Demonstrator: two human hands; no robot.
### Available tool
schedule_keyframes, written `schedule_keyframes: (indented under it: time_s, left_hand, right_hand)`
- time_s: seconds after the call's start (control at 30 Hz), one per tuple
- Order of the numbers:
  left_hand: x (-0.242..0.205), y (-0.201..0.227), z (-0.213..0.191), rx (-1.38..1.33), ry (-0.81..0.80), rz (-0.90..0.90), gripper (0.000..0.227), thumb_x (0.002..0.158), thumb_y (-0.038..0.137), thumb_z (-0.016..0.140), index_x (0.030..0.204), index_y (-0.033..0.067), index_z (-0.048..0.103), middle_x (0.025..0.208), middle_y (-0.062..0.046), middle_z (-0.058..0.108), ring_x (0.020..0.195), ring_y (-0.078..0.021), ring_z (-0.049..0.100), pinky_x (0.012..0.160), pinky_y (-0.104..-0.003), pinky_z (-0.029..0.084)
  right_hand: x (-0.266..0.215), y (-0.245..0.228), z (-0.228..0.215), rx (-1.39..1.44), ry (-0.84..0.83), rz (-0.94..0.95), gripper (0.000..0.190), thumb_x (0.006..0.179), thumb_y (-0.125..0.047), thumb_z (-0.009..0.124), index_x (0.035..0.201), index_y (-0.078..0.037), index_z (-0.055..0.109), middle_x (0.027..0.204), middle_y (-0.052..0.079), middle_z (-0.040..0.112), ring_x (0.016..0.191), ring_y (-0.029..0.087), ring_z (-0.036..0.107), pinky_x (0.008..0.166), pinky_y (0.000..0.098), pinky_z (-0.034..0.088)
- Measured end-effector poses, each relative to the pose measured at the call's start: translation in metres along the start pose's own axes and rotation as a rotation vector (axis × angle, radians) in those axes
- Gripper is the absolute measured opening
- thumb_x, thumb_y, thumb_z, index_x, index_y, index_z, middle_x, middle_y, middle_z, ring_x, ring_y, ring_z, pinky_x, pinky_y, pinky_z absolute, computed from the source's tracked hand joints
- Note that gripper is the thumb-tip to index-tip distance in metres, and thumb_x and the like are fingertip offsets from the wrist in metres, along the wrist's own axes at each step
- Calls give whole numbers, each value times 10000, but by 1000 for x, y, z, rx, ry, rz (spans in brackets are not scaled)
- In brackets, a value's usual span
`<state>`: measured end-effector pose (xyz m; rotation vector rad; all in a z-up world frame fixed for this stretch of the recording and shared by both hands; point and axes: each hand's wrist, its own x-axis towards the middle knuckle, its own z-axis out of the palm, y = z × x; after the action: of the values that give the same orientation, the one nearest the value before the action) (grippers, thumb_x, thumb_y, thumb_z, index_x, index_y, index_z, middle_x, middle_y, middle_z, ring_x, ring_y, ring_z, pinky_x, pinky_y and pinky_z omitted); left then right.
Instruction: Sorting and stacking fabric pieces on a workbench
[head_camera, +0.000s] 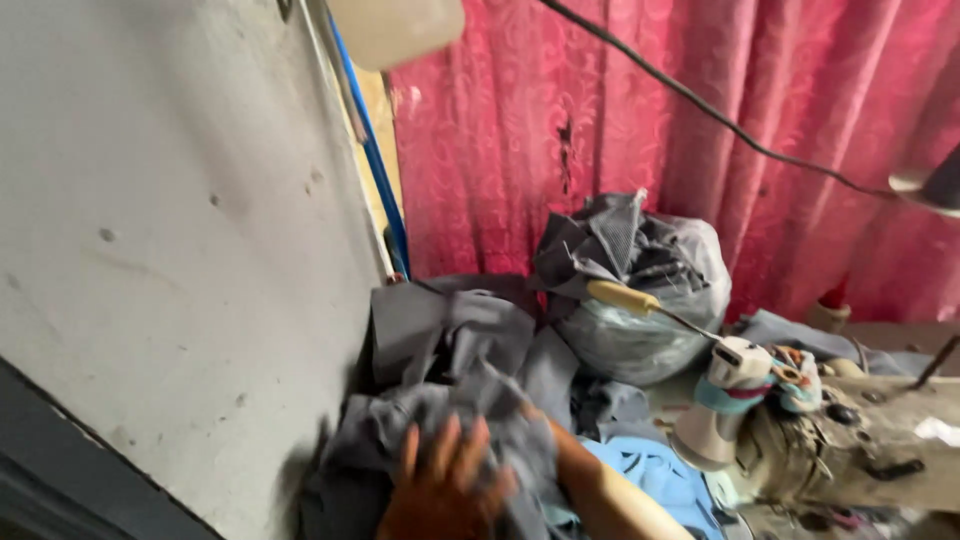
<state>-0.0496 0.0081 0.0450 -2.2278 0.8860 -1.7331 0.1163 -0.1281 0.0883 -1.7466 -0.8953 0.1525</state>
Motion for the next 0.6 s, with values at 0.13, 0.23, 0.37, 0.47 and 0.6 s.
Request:
schedule_keyframes:
  time_s: [0.13,0.23,0.37,0.47,0.6]
  left_hand:
    - [-12,-13,13,-30,51,-45,252,1106,285,382,1325,254,503,1398,-139,605,1310,-348,590,1088,-648,425]
    - [-16,-5,21,-26,103,-80,318,1098,293,314,1327,245,529,1381,-132,625,1299,-336,603,1125,-644,386]
    - [-24,-7,19,17,59,-56,267,1099,310,395,1332,246,512,1393,-135,616,1295,-311,599,1122,-640,361]
    - [-19,-11,12,72,71,-65,280,1094,297,379,1337,256,511,1388,-100,631,1284,-266,616,1102,-590,368]
    - [-19,-15,0,221,90,-139,328,1126,396,289,1383,296,466,1386,-6,654,1261,-191,639,1051,-492,377]
  right_hand:
    - [20,38,-8,-328,206,-176,144,842,-425,686,786,-295,709,849,-112,670,724,83,625,597,289,456]
    - [34,65,-17,-628,403,-327,207,749,-472,686,851,-333,801,941,-96,799,781,137,747,617,325,496]
    - [42,87,-47,-982,515,80,736,678,-599,867,1211,-130,674,1424,221,450,1255,444,456,991,571,469]
    - [37,81,-50,-1069,402,-164,390,788,-476,752,1055,-191,750,1548,144,434,1466,444,309,1119,628,329]
    - [18,73,-38,-860,386,-464,192,850,-261,699,1032,-234,756,1430,75,543,1352,401,403,1107,556,302]
